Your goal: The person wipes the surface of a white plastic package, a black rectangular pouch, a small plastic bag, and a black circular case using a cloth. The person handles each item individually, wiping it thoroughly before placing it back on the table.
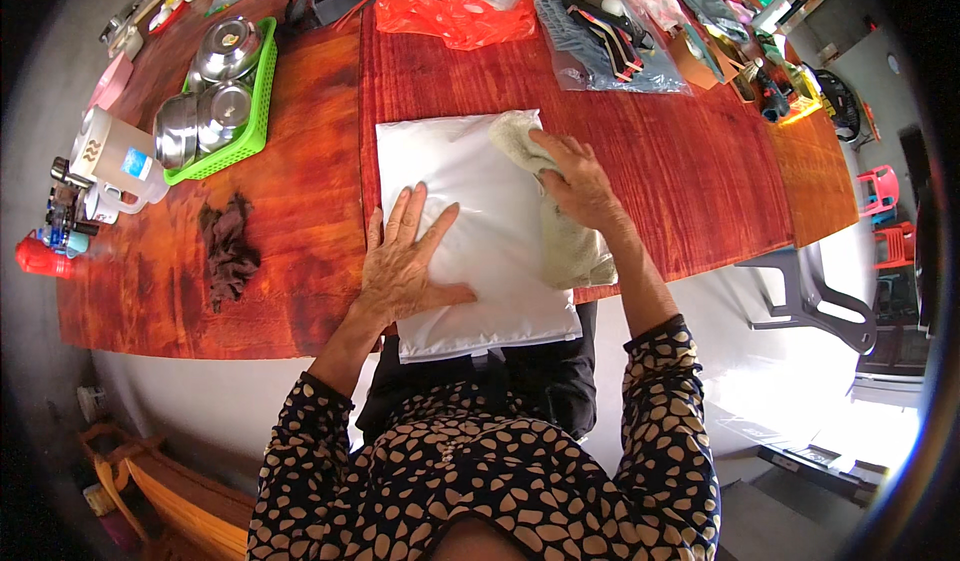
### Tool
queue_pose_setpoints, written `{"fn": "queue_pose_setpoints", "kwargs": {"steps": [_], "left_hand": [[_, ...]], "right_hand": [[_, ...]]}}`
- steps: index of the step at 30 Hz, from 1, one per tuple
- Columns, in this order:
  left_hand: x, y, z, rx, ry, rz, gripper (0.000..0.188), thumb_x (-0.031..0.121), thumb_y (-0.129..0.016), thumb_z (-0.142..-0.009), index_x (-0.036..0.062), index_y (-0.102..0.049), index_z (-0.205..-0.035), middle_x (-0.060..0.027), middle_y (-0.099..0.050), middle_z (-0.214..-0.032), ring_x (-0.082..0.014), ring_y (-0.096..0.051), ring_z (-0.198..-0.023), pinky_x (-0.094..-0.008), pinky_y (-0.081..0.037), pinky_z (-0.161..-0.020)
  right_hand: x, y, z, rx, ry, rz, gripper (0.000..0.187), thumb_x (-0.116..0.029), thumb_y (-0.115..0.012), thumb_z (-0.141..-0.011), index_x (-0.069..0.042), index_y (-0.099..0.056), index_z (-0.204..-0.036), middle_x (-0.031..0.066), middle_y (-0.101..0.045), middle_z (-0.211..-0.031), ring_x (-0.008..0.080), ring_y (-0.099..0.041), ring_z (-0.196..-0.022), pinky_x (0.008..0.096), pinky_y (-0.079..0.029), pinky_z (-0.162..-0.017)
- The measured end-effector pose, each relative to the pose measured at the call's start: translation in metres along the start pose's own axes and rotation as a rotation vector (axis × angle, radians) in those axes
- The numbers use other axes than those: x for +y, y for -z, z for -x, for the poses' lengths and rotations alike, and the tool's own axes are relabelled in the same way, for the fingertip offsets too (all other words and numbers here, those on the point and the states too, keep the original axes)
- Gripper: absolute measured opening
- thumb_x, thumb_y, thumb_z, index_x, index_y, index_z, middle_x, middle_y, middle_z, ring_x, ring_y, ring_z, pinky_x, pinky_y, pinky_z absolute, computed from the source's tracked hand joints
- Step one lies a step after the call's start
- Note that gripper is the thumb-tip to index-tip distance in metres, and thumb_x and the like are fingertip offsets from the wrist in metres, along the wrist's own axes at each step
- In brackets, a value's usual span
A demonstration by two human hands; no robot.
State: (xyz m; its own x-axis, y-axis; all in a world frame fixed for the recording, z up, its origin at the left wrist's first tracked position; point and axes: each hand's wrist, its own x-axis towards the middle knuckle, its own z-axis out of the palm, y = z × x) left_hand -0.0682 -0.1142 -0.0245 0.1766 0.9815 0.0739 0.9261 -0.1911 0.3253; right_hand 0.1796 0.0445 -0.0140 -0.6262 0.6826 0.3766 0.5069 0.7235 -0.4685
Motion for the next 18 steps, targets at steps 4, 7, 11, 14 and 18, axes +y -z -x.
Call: {"fn": "queue_pose_setpoints", "kwargs": {"steps": [4,7,11,14,18], "left_hand": [[0.001,0.003,0.0,-0.029,0.018,0.001,0.116,0.067,-0.079,-0.051,0.0222,-0.034,-0.147,-0.0179,-0.008,-0.157,-0.0368,-0.01,-0.145,-0.064,-0.015,-0.11],[0.002,0.003,-0.001,-0.062,0.04,-0.007,0.117,0.064,-0.082,-0.05,0.0228,-0.033,-0.148,-0.0167,-0.007,-0.158,-0.0361,-0.009,-0.145,-0.0628,-0.013,-0.111],[0.009,0.007,-0.006,-0.112,0.065,0.003,0.115,0.063,-0.081,-0.052,0.0233,-0.031,-0.148,-0.0165,-0.005,-0.158,-0.0351,-0.007,-0.145,-0.0606,-0.011,-0.113],[0.008,0.006,-0.002,-0.108,0.082,-0.008,0.105,0.062,-0.075,-0.061,0.0229,-0.031,-0.148,-0.0154,-0.005,-0.158,-0.0329,-0.005,-0.146,-0.0589,-0.009,-0.114],[-0.012,0.017,-0.009,-0.174,0.129,0.291,0.086,0.063,-0.056,-0.081,0.0212,-0.025,-0.15,-0.0113,-0.013,-0.158,-0.0273,-0.009,-0.146,-0.0535,-0.005,-0.117]], "right_hand": [[-0.007,-0.004,0.025,-0.069,-0.085,0.087,0.056,-0.005,-0.056,-0.081,-0.006,-0.045,-0.136,0.0181,-0.053,-0.124,0.0358,-0.051,-0.114,0.0437,-0.04,-0.098],[-0.034,0.014,0.053,-0.191,-0.141,0.13,0.057,-0.005,-0.058,-0.081,-0.007,-0.045,-0.136,0.0167,-0.052,-0.122,0.0372,-0.05,-0.112,0.0438,-0.044,-0.093],[-0.062,0.031,0.092,-0.367,-0.113,0.213,0.052,-0.007,-0.061,-0.078,-0.005,-0.048,-0.128,0.0163,-0.053,-0.109,0.0388,-0.055,-0.103,0.0459,-0.049,-0.084],[-0.097,0.064,0.097,-0.674,-0.139,0.24,0.055,-0.005,-0.06,-0.078,-0.013,-0.049,-0.131,0.0109,-0.054,-0.108,0.0347,-0.055,-0.104,0.0425,-0.048,-0.086],[-0.106,0.111,0.071,-0.855,-0.026,-0.324,0.05,0.0,-0.055,-0.08,-0.014,-0.055,-0.127,0.0154,-0.059,-0.114,0.035,-0.057,-0.103,0.0451,-0.049,-0.086]]}}
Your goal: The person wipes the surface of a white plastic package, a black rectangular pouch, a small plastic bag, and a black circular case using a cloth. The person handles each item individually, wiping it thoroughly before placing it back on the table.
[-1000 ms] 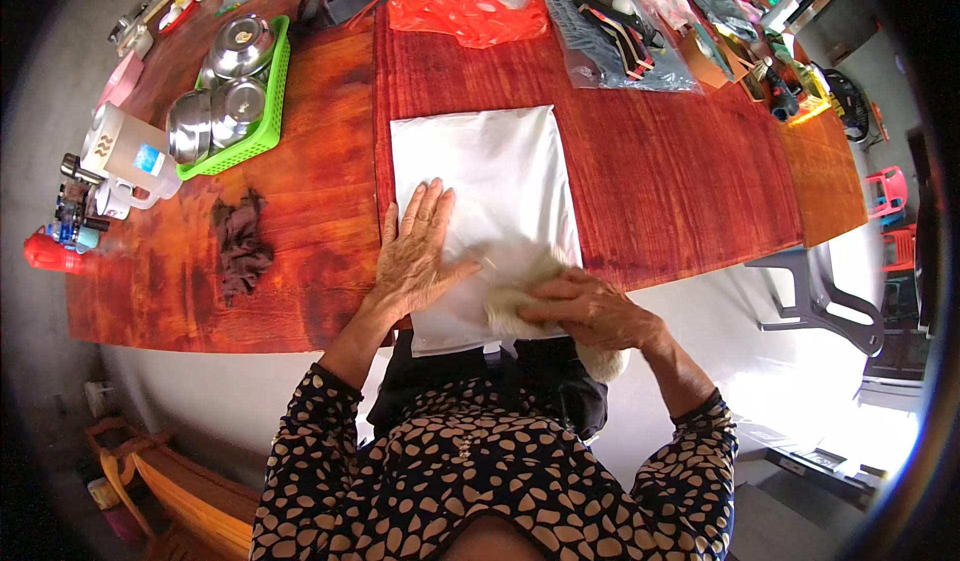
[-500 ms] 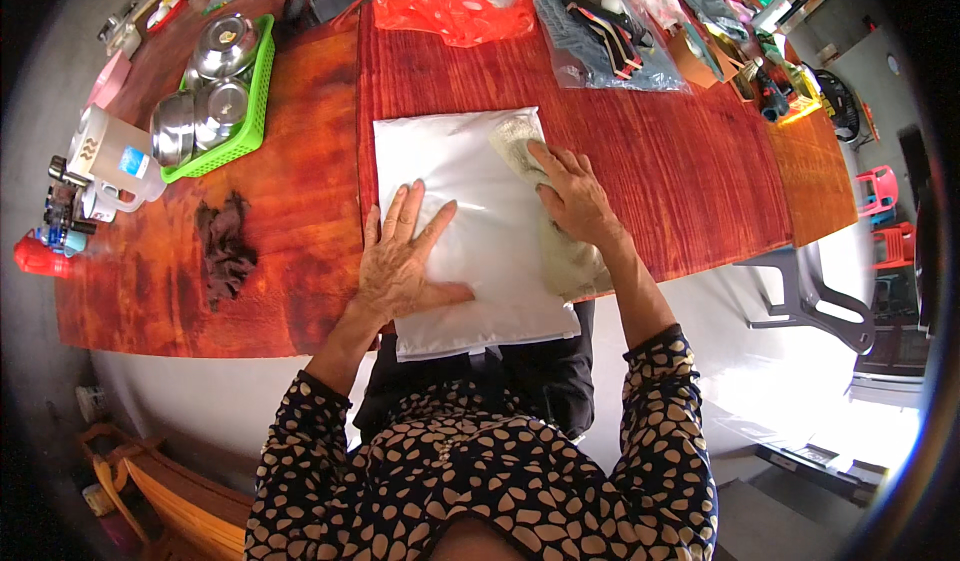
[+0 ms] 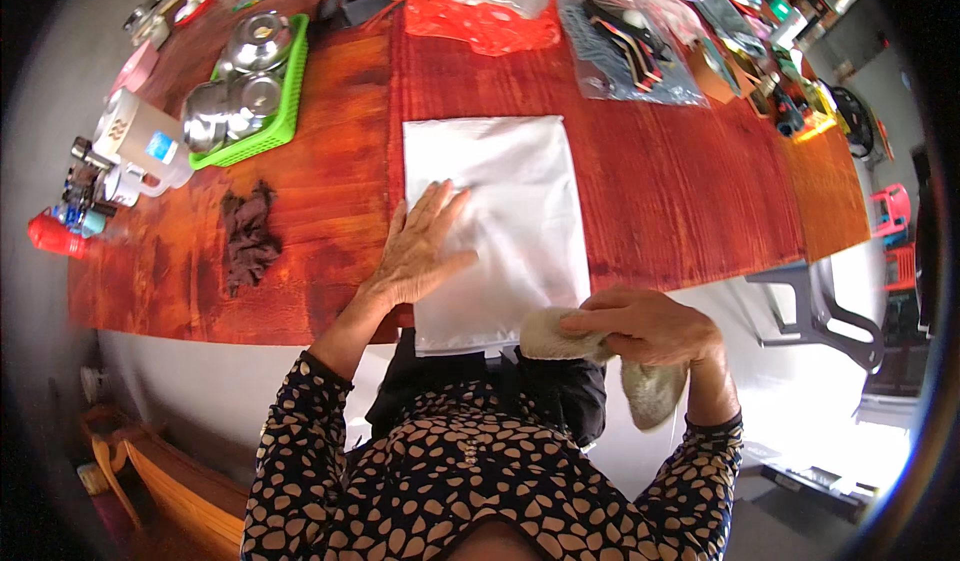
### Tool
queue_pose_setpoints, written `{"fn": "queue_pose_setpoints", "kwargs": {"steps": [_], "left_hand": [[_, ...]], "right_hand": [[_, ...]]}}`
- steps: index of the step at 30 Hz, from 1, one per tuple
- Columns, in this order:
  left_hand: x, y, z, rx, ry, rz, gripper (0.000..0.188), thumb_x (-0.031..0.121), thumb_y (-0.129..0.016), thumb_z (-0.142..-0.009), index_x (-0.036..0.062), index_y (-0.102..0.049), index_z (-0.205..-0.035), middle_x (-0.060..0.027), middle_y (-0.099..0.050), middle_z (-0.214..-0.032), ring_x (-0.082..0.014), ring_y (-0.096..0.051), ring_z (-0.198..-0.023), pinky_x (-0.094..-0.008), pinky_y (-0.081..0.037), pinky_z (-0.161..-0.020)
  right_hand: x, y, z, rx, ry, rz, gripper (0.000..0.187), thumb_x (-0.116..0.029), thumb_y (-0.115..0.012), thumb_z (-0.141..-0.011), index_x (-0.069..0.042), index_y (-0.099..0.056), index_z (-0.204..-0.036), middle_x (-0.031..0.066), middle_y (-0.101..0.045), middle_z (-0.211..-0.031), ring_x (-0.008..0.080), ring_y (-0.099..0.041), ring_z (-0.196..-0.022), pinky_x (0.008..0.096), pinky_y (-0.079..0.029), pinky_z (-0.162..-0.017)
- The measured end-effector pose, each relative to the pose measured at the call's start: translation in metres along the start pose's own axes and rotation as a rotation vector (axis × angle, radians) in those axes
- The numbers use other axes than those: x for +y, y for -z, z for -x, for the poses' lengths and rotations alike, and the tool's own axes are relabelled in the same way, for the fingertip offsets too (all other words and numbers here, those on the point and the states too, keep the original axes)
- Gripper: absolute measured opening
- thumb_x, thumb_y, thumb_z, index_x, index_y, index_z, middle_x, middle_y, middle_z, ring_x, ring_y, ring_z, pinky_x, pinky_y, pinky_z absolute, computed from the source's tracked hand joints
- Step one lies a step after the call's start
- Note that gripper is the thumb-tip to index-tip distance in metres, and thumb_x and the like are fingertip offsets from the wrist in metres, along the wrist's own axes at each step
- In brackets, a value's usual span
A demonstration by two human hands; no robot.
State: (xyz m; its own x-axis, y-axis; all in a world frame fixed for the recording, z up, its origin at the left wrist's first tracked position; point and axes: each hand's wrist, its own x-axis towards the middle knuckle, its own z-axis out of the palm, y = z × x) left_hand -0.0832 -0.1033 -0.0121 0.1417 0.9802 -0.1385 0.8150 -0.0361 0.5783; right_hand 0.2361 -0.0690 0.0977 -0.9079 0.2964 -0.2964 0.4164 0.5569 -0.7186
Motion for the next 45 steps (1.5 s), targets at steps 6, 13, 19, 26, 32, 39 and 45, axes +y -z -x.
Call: {"fn": "queue_pose_setpoints", "kwargs": {"steps": [6,13,19,26,32,39,45], "left_hand": [[-0.051,0.032,-0.037,0.326,-0.221,0.22,0.053,0.043,-0.026,-0.102,0.0101,-0.047,-0.139,-0.0089,-0.039,-0.149,-0.0283,-0.025,-0.142,-0.0437,-0.019,-0.116],[-0.054,0.032,-0.061,0.107,0.027,0.075,0.067,0.059,-0.022,-0.097,0.0152,-0.032,-0.148,-0.0027,-0.024,-0.156,-0.0212,-0.012,-0.146,-0.0473,-0.005,-0.118],[-0.056,0.025,-0.061,0.095,-0.02,-0.08,0.063,0.057,-0.03,-0.096,0.0203,-0.033,-0.147,-0.0009,-0.02,-0.158,-0.022,-0.014,-0.146,-0.0507,-0.006,-0.117],[-0.054,0.022,-0.061,0.161,-0.086,-0.194,0.076,0.062,-0.049,-0.088,0.0171,-0.031,-0.147,-0.0074,-0.022,-0.156,-0.0282,-0.015,-0.145,-0.0533,-0.011,-0.116],[-0.039,0.005,-0.033,0.704,0.063,-0.277,0.085,0.055,-0.068,-0.078,0.0007,-0.038,-0.136,-0.0214,-0.041,-0.133,-0.0386,-0.038,-0.123,-0.0499,-0.034,-0.101],[-0.008,0.006,-0.011,0.452,0.41,-0.143,0.069,0.059,-0.073,-0.068,0.0018,-0.058,-0.103,-0.0166,-0.056,-0.109,-0.0344,-0.051,-0.105,-0.0454,-0.043,-0.087],[-0.002,0.01,-0.021,0.347,0.441,-0.006,0.064,0.049,-0.079,-0.068,-0.0043,-0.058,-0.095,-0.0179,-0.063,-0.099,-0.0352,-0.062,-0.091,-0.0455,-0.051,-0.077]], "right_hand": [[0.022,0.019,-0.091,0.565,0.098,0.157,0.052,0.004,-0.05,-0.078,-0.008,-0.054,-0.129,0.016,-0.057,-0.122,0.0328,-0.055,-0.111,0.0413,-0.047,-0.091],[0.035,-0.029,-0.198,0.712,-0.059,0.657,0.044,-0.001,-0.055,-0.08,-0.01,-0.058,-0.123,0.012,-0.055,-0.125,0.0317,-0.056,-0.094,0.0423,-0.055,-0.078],[0.005,-0.072,-0.173,0.585,0.13,0.737,0.054,0.001,-0.055,-0.079,-0.009,-0.052,-0.132,0.0136,-0.05,-0.132,0.0295,-0.052,-0.108,0.0448,-0.058,-0.081],[-0.011,-0.095,-0.101,0.132,0.415,0.533,0.061,-0.003,-0.059,-0.08,-0.01,-0.045,-0.139,0.0117,-0.034,-0.15,0.0277,-0.04,-0.132,0.0428,-0.044,-0.105],[0.003,-0.024,-0.056,0.596,0.303,0.139,0.047,0.002,-0.057,-0.08,-0.008,-0.058,-0.126,0.0118,-0.06,-0.125,0.0288,-0.061,-0.107,0.0378,-0.051,-0.084],[0.077,-0.039,-0.106,0.967,-0.11,0.59,0.046,0.001,-0.056,-0.075,-0.012,-0.061,-0.119,0.0064,-0.056,-0.122,0.0297,-0.054,-0.094,0.0397,-0.051,-0.076],[0.08,-0.052,-0.108,1.105,-0.128,0.578,0.043,-0.002,-0.058,-0.076,-0.016,-0.064,-0.116,0.0055,-0.057,-0.121,0.0281,-0.056,-0.093,0.039,-0.051,-0.076]]}}
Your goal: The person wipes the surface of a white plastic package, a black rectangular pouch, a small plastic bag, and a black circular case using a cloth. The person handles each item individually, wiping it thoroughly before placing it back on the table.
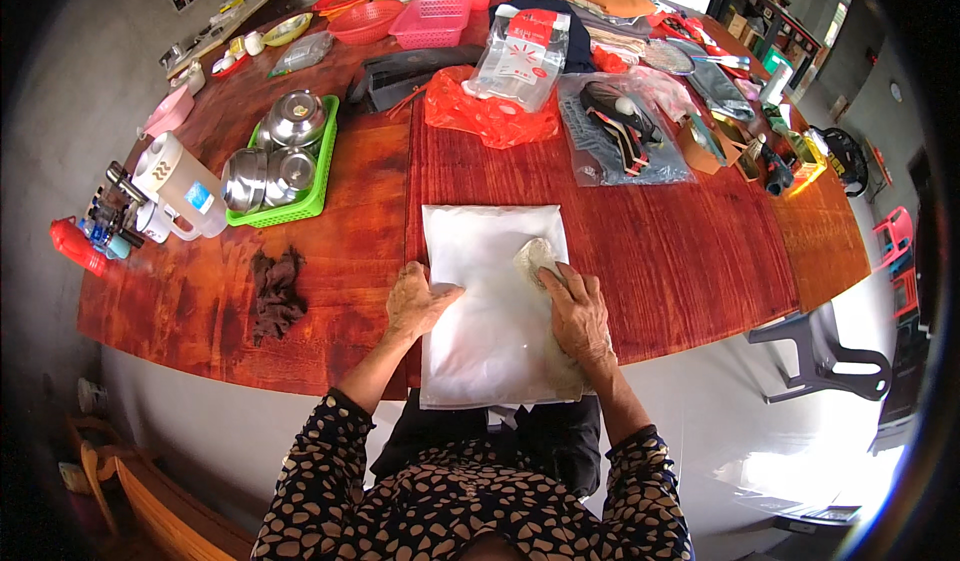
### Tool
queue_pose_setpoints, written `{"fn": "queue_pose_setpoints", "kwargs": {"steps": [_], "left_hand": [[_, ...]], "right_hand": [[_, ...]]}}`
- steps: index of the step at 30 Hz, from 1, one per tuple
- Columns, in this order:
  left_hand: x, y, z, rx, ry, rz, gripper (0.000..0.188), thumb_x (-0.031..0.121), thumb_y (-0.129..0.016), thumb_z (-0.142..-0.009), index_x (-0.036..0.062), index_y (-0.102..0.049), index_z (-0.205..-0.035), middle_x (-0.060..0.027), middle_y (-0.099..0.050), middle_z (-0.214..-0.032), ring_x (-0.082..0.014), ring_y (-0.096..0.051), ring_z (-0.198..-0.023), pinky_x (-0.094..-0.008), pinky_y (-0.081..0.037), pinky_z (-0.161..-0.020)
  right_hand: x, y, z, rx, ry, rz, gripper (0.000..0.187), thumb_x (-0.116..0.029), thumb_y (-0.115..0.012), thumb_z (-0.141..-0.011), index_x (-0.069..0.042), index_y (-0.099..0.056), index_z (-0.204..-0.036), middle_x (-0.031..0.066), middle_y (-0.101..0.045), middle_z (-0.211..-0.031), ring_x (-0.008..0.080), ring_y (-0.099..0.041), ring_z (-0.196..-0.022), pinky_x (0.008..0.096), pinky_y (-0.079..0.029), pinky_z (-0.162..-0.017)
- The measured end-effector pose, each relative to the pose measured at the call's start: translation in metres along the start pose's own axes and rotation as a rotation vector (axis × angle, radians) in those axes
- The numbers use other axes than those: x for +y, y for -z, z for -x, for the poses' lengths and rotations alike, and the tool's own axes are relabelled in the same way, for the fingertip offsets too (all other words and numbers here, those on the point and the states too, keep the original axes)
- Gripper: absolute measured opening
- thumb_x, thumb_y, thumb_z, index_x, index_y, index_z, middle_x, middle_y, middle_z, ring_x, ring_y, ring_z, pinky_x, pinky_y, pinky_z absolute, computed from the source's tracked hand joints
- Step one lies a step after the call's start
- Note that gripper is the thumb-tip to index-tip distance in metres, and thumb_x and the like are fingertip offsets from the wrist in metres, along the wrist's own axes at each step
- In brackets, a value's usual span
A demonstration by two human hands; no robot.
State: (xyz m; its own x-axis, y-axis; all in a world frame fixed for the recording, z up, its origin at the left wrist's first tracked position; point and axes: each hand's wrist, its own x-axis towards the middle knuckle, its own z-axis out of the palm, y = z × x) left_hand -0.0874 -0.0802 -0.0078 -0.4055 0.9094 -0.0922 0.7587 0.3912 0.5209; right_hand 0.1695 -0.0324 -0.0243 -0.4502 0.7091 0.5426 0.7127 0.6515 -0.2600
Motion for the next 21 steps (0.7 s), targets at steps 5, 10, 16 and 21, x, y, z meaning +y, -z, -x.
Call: {"fn": "queue_pose_setpoints", "kwargs": {"steps": [5,10,16,21], "left_hand": [[0.0,-0.003,0.001,-0.308,0.286,0.968,0.047,0.024,-0.08,-0.076,-0.005,-0.057,-0.105,-0.0129,-0.065,-0.103,-0.0221,-0.063,-0.091,-0.0367,-0.054,-0.077],[-0.008,-0.014,-0.002,-0.379,0.3,1.197,0.042,0.019,-0.075,-0.081,-0.001,-0.058,-0.114,-0.0114,-0.065,-0.105,-0.0183,-0.059,-0.1,-0.034,-0.05,-0.086],[-0.005,-0.006,-0.014,-0.341,0.278,1.152,0.038,0.014,-0.072,-0.082,0.0001,-0.058,-0.114,-0.0097,-0.065,-0.103,-0.0178,-0.061,-0.095,-0.033,-0.049,-0.086],[0.012,0.016,-0.047,-0.371,0.119,1.23,0.045,0.011,-0.073,-0.08,0.0029,-0.058,-0.122,-0.007,-0.066,-0.107,-0.0166,-0.063,-0.094,-0.0331,-0.052,-0.084]], "right_hand": [[-0.001,0.006,-0.001,0.027,-0.08,-0.144,0.041,0.002,-0.056,-0.078,-0.011,-0.065,-0.115,0.0108,-0.06,-0.118,0.0322,-0.055,-0.096,0.0409,-0.049,-0.084],[0.01,0.008,0.003,0.012,-0.217,-0.433,0.046,0.004,-0.054,-0.077,-0.012,-0.064,-0.119,0.0131,-0.06,-0.12,0.0335,-0.055,-0.106,0.0413,-0.045,-0.092],[0.041,0.013,0.016,0.024,-0.659,-1.375,0.043,0.001,-0.049,-0.088,-0.002,-0.054,-0.131,0.0052,-0.061,-0.118,0.0124,-0.055,-0.104,0.0277,-0.041,-0.093],[0.05,0.009,0.025,0.074,-0.674,-1.386,0.045,-0.001,-0.051,-0.088,-0.004,-0.053,-0.133,0.0039,-0.061,-0.117,0.0128,-0.055,-0.105,0.0275,-0.041,-0.093]]}}
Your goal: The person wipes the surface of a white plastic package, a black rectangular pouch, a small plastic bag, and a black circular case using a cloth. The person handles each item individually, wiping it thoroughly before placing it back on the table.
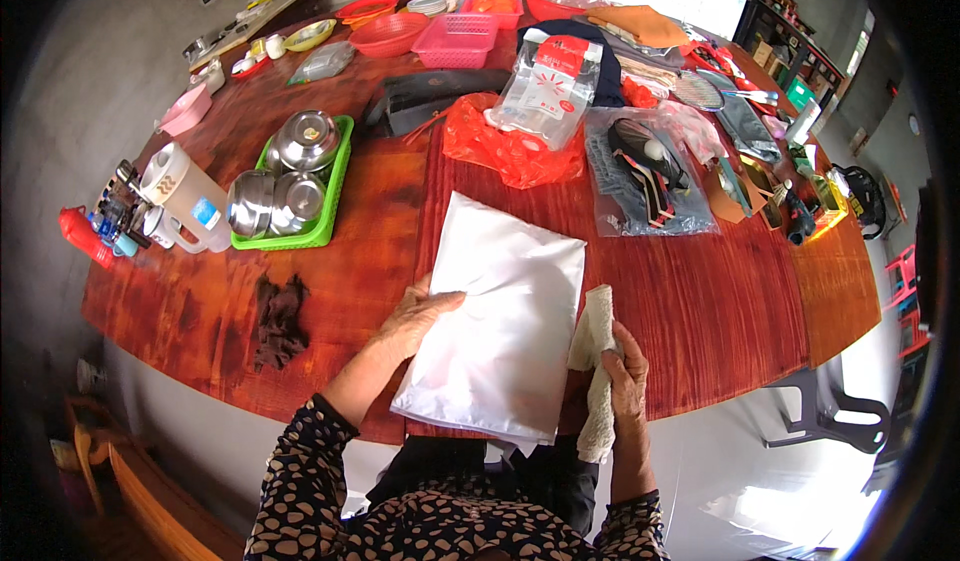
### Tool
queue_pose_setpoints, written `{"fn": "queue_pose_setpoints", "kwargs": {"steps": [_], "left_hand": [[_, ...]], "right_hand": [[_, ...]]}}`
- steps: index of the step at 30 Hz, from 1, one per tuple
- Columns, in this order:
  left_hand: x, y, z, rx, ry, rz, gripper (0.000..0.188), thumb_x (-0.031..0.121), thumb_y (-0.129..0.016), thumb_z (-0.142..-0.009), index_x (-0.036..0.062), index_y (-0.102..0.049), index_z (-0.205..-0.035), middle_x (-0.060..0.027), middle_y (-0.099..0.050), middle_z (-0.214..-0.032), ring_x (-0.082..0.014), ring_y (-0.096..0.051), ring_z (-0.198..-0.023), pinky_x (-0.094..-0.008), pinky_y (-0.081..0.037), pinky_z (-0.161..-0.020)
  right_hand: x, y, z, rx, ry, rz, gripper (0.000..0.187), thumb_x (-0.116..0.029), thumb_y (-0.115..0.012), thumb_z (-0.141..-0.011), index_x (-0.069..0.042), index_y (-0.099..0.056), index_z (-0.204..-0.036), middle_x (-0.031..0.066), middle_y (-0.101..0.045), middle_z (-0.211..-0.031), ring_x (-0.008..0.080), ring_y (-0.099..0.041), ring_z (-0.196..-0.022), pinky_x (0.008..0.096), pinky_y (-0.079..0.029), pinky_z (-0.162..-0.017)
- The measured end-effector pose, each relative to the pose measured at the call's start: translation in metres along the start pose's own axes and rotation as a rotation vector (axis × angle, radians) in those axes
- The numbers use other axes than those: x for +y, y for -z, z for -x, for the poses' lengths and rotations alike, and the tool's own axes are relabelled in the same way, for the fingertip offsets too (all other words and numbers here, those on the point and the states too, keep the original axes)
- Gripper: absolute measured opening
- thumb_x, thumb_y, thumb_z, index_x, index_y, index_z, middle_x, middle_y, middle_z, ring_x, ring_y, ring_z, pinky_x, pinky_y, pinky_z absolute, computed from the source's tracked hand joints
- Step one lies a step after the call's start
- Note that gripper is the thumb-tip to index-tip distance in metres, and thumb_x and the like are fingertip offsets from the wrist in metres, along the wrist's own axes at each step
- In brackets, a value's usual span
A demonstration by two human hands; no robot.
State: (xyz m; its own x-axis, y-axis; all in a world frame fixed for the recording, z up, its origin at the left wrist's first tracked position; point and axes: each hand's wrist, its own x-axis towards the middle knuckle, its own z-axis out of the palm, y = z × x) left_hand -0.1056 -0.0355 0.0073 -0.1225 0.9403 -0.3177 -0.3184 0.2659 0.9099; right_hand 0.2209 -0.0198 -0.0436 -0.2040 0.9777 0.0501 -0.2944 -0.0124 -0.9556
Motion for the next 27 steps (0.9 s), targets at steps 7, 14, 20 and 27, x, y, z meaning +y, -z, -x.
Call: {"fn": "queue_pose_setpoints", "kwargs": {"steps": [7,14,20,27], "left_hand": [[0.06,-0.003,-0.048,-0.151,-0.072,-0.1,0.049,0.011,-0.075,-0.08,0.007,-0.057,-0.126,-0.0048,-0.067,-0.11,-0.0158,-0.065,-0.095,-0.0333,-0.054,-0.084],[0.125,-0.025,-0.116,-0.208,-0.183,-0.05,0.043,0.008,-0.072,-0.082,0.0076,-0.059,-0.124,-0.006,-0.068,-0.109,-0.0169,-0.066,-0.092,-0.0345,-0.055,-0.082],[0.145,-0.028,-0.186,-0.152,-0.249,0.061,0.04,0.01,-0.071,-0.083,0.009,-0.057,-0.121,-0.0057,-0.065,-0.11,-0.0183,-0.064,-0.096,-0.0357,-0.055,-0.083],[0.129,-0.018,-0.262,-0.156,-0.334,0.139,0.037,0.01,-0.072,-0.083,0.0099,-0.059,-0.118,-0.0045,-0.066,-0.108,-0.0173,-0.064,-0.094,-0.0355,-0.055,-0.082]], "right_hand": [[0.0,0.002,0.001,-0.067,0.019,0.035,0.048,0.002,-0.05,-0.088,-0.004,-0.051,-0.135,0.0021,-0.059,-0.122,0.0091,-0.053,-0.104,0.0239,-0.04,-0.091],[-0.006,0.0,-0.001,-0.098,-0.013,0.115,0.047,0.007,-0.044,-0.084,-0.001,-0.052,-0.13,0.0062,-0.056,-0.123,0.0161,-0.049,-0.118,0.0308,-0.036,-0.101],[-0.018,-0.005,-0.004,-0.131,0.011,0.252,0.048,0.007,-0.045,-0.081,0.0,-0.053,-0.128,0.0092,-0.056,-0.119,0.0178,-0.053,-0.109,0.0324,-0.04,-0.096],[-0.02,-0.013,-0.005,-0.089,0.048,0.328,0.047,0.003,-0.048,-0.078,0.001,-0.055,-0.125,0.0142,-0.056,-0.117,0.0242,-0.055,-0.109,0.0352,-0.042,-0.095]]}}
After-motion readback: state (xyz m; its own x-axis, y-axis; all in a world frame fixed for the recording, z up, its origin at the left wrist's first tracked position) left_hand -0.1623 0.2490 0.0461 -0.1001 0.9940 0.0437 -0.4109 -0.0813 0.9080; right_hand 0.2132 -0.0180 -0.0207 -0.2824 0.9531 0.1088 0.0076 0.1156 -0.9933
